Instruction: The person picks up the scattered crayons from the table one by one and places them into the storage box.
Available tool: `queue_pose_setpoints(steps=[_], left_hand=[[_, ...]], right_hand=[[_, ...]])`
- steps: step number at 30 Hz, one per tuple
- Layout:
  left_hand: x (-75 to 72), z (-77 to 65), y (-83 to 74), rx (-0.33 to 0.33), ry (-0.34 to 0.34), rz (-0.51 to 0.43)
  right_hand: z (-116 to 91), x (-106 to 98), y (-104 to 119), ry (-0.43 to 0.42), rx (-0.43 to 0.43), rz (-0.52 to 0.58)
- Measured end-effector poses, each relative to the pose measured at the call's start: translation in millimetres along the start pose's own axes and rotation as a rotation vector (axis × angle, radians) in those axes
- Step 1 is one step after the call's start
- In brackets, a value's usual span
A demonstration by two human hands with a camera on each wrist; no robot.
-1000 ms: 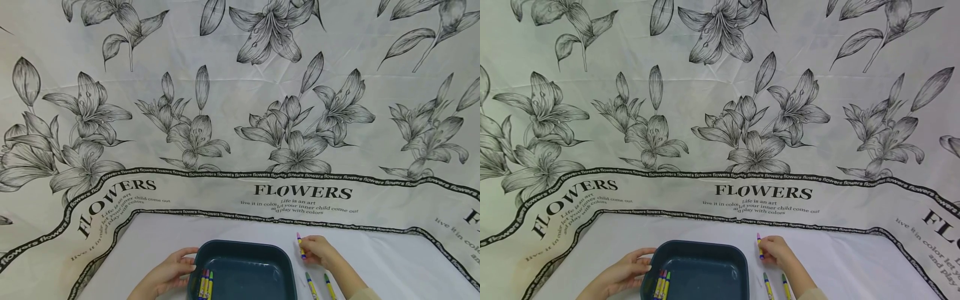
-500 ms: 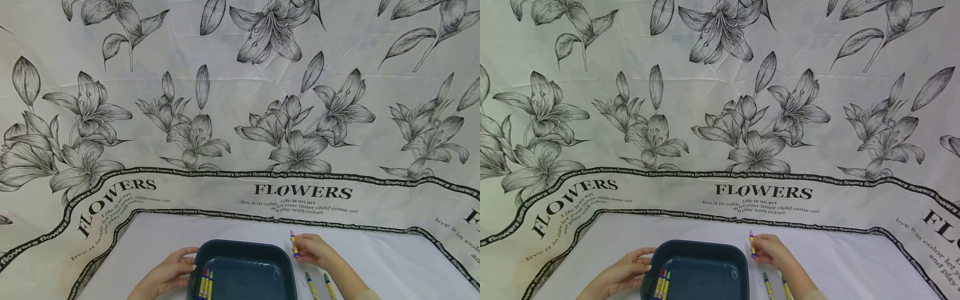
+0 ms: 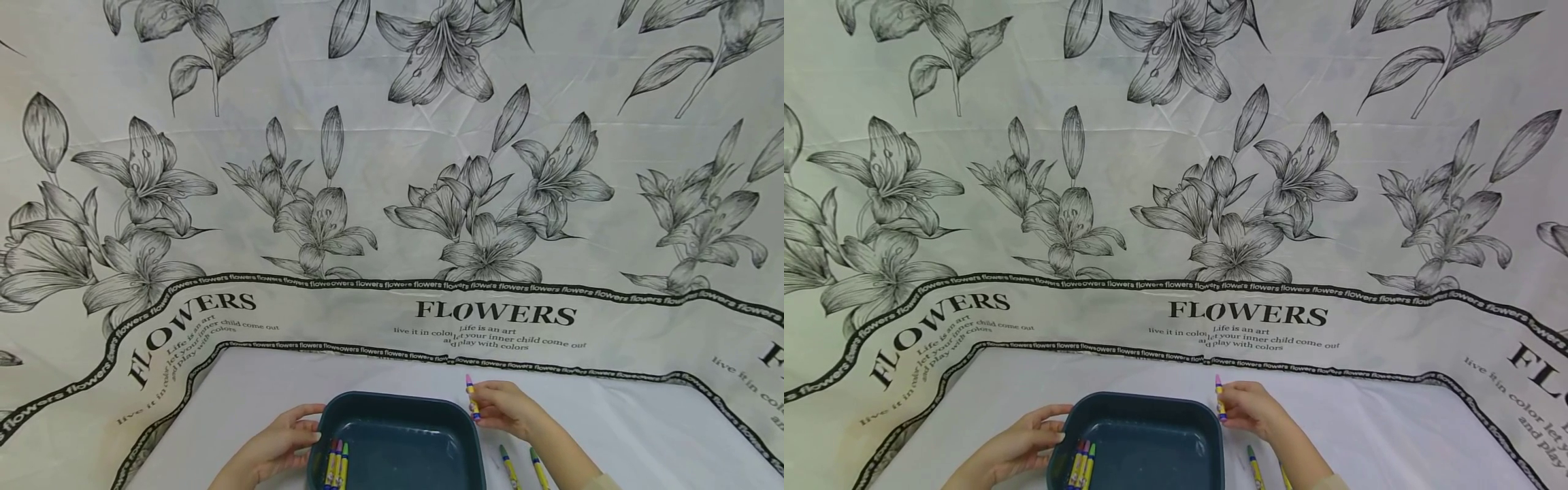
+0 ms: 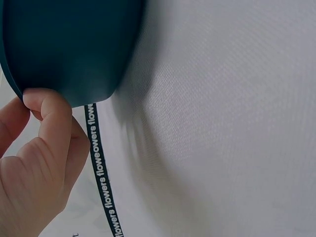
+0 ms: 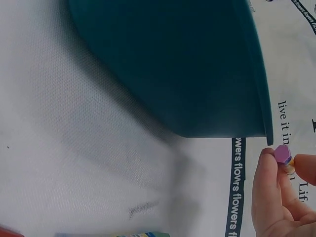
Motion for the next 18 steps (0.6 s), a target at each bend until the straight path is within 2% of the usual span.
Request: queue_pose_setpoints(steps=[8, 18], left_hand=[[0.8, 0.2, -0.6, 0.006, 0.001, -0.008], [-0.3, 0.7, 0.5, 0.003, 0.003, -0.005]], right_hand=[[-2, 3, 6, 0.068, -0.011, 0.027], [-3, 13, 12, 0.108, -0.021, 0.061]])
Point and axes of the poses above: each hand's wrist, its own z-axis towards the middle knuckle, its own x-axis out of the palm, y = z × x, the point moved 7 cm from there along z, towards the middle knuckle, and after that the axes turned 11 degrees about z, right-handed, at the moved point
